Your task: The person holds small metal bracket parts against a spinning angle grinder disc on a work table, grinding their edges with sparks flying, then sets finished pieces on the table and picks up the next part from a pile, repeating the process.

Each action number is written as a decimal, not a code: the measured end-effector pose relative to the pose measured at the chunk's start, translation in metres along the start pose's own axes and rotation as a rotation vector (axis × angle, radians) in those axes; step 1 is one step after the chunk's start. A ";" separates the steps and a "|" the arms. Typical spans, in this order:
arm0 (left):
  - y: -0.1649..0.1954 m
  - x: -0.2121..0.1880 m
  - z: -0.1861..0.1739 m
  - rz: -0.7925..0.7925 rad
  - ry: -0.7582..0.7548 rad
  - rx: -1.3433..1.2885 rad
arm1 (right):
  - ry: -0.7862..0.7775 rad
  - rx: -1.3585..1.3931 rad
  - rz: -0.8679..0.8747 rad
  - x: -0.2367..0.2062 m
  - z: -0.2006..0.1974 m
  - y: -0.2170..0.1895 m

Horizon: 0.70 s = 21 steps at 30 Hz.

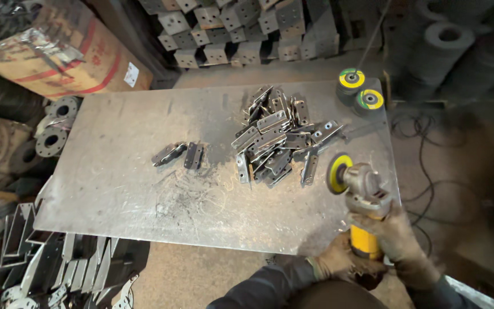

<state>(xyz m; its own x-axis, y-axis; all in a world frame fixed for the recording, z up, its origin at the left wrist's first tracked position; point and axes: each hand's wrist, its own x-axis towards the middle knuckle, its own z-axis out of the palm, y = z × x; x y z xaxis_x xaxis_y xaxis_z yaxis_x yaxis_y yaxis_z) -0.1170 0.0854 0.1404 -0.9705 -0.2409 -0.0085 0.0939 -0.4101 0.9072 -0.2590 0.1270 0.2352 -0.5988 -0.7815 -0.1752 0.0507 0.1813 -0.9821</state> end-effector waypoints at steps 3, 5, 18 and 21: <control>-0.006 -0.001 0.008 -0.020 0.057 -0.181 | -0.099 -0.155 -0.105 -0.016 -0.003 0.010; -0.007 0.004 0.010 -0.121 0.059 -0.655 | -0.086 -0.441 -0.065 -0.031 -0.010 0.025; 0.000 -0.017 0.037 0.087 0.151 -0.315 | -0.442 -0.194 -0.189 -0.065 -0.049 0.092; -0.005 -0.025 0.037 0.173 0.252 0.054 | -0.476 -0.584 -0.407 -0.063 -0.044 0.088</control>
<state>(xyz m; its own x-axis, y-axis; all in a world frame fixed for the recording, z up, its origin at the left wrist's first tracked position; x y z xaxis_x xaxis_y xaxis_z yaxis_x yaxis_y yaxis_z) -0.1012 0.1261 0.1511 -0.8547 -0.5167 0.0504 0.2348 -0.2981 0.9252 -0.2518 0.2184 0.1626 -0.0746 -0.9962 0.0445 -0.5939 0.0085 -0.8045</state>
